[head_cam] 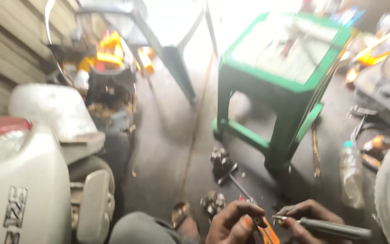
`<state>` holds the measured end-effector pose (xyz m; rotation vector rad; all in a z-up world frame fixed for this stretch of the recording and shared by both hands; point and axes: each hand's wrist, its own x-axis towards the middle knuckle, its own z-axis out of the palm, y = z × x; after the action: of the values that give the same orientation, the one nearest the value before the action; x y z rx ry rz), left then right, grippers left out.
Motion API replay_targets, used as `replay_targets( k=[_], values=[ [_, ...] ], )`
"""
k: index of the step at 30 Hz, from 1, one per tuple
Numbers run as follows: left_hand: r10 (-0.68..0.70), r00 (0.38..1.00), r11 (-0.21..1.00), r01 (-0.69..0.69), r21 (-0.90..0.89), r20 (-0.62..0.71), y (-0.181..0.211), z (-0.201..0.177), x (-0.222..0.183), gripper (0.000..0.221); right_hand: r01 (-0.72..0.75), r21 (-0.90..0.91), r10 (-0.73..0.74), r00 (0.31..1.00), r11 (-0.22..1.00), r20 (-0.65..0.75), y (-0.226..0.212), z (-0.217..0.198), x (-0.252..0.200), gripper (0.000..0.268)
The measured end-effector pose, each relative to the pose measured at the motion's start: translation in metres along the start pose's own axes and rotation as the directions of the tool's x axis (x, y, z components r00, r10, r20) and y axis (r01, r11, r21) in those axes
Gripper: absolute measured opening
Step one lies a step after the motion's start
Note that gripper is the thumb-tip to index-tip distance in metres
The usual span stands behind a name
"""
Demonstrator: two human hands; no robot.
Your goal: Disassemble and repair a motorcycle carburetor using hand tools and an impact driver.
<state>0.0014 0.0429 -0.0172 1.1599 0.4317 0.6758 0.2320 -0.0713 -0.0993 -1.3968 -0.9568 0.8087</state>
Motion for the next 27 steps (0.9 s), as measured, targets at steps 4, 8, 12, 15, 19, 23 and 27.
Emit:
replay_targets(
  k=[4,8,12,15,19,23,27],
  values=[
    [0.099,0.986,0.994,-0.104,0.028,0.133,0.035,0.012,0.005,0.040,-0.153,0.006,0.151,0.981,0.988,0.123,0.066,-0.014,0.015,0.015],
    [0.083,0.992,0.995,-0.088,0.050,0.094,0.036,0.011,0.003,0.039,-0.256,-0.110,0.265,0.961,0.961,0.079,0.061,0.000,0.008,0.021],
    [0.033,0.997,0.996,-0.038,0.079,0.067,0.026,0.010,0.011,0.038,-0.330,-0.065,0.330,0.944,0.942,0.000,0.064,-0.003,0.004,0.028],
    [-0.005,0.999,0.995,0.000,0.104,0.047,0.017,0.005,0.017,0.037,-0.277,-0.031,0.278,0.960,0.960,0.028,0.079,-0.004,-0.001,0.026],
    [-0.051,0.998,0.992,0.047,0.118,0.025,-0.006,-0.007,0.030,0.036,-0.228,-0.216,0.246,0.967,0.949,0.059,0.041,-0.004,0.002,0.023],
    [-0.276,0.949,0.961,0.277,-0.017,-0.152,-0.030,-0.016,0.031,0.035,-0.273,-0.254,0.321,0.931,0.928,0.172,0.008,-0.007,0.006,0.033],
    [-0.321,0.945,0.947,0.319,-0.044,-0.057,-0.046,-0.020,0.024,0.032,-0.260,-0.211,0.311,0.914,0.942,0.259,0.019,-0.015,0.002,0.036]
  ],
)
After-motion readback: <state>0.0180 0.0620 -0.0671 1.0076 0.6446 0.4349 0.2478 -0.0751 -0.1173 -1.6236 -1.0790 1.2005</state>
